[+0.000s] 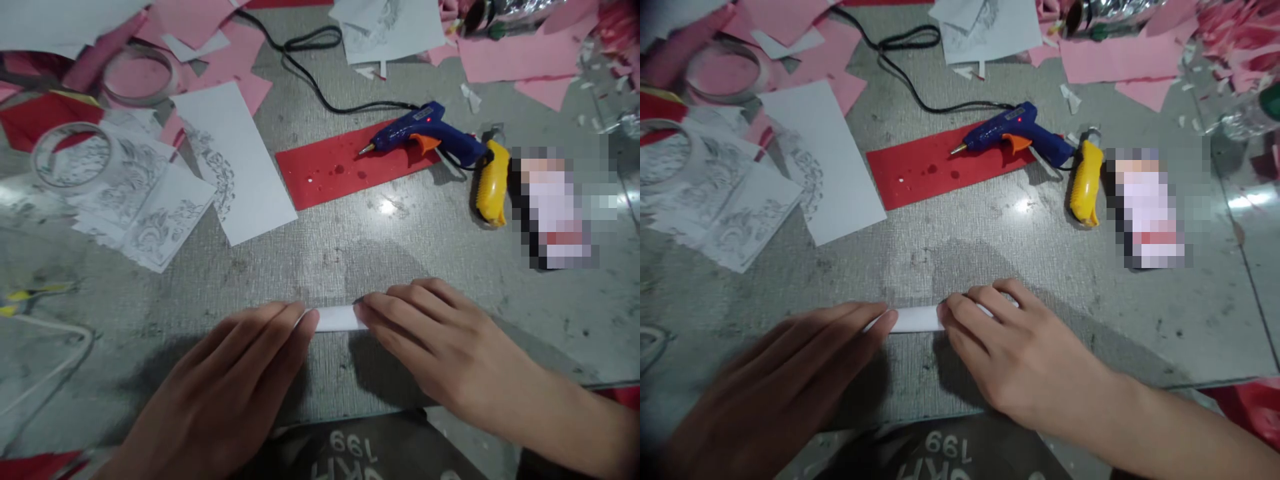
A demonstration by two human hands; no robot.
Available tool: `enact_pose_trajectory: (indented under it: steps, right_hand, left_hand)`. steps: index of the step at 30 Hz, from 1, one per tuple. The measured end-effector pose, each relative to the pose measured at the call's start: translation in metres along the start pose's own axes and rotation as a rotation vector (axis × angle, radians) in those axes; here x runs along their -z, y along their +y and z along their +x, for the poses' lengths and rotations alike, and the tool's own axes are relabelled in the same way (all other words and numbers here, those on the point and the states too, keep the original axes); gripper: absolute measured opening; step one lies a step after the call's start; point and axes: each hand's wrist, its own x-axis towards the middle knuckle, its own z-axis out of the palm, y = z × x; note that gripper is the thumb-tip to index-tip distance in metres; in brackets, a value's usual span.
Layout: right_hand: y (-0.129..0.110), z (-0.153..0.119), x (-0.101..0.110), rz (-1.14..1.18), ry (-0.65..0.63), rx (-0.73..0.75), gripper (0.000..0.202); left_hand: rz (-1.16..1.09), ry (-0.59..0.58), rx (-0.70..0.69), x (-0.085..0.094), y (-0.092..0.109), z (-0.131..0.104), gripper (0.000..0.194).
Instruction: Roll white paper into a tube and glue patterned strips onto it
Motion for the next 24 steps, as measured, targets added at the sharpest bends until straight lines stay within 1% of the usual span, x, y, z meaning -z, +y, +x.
enact_pose_trajectory:
  steps: [3,6,8,10,12,13,15,17,19,21,24]
  right_hand:
    - [0.0,-0.003,-0.004,-0.008,0.0,-0.019,0.026]
    - [0.001,-0.004,-0.006,-0.003,0.022,-0.006,0.031]
    - [0.003,-0.005,-0.004,0.022,0.045,-0.002,0.036]
    - [0.005,-0.003,0.001,0.098,0.074,-0.018,0.037]
    - [0.009,0.002,0.009,0.258,0.088,-0.073,0.035]
    - [0.012,0.006,0.014,0.36,0.086,-0.126,0.033]
    - [0.021,0.014,0.02,0.565,0.058,-0.282,0.027]
    - [0.032,0.022,0.022,0.726,0.024,-0.444,0.022]
    - [0.041,0.029,0.02,0.883,-0.012,-0.542,0.022]
    - [0.049,0.032,0.014,1.04,-0.034,-0.587,0.025]
    - [0.054,0.031,0.007,1.235,0.02,-0.652,0.037]
  left_hand:
    - [0.035,0.006,-0.007,0.0,0.0,0.001,0.039]
    - [0.078,0.033,-0.012,-0.001,-0.001,-0.002,0.042]
    - [0.077,0.053,-0.017,0.0,-0.003,-0.004,0.044]
    - [0.061,0.047,-0.016,0.003,-0.005,-0.002,0.048]
    - [0.05,0.028,0.003,0.009,-0.009,0.003,0.051]
    - [0.04,0.022,0.018,0.013,-0.013,0.007,0.05]
    - [-0.019,0.031,0.037,0.022,-0.021,0.017,0.043]
    - [-0.145,-0.003,0.044,0.031,-0.032,0.027,0.038]
    - [-0.267,-0.058,0.047,0.038,-0.043,0.035,0.037]
    - [-0.376,-0.108,0.065,0.041,-0.053,0.04,0.036]
    - [-0.525,-0.156,0.158,0.038,-0.061,0.044,0.034]
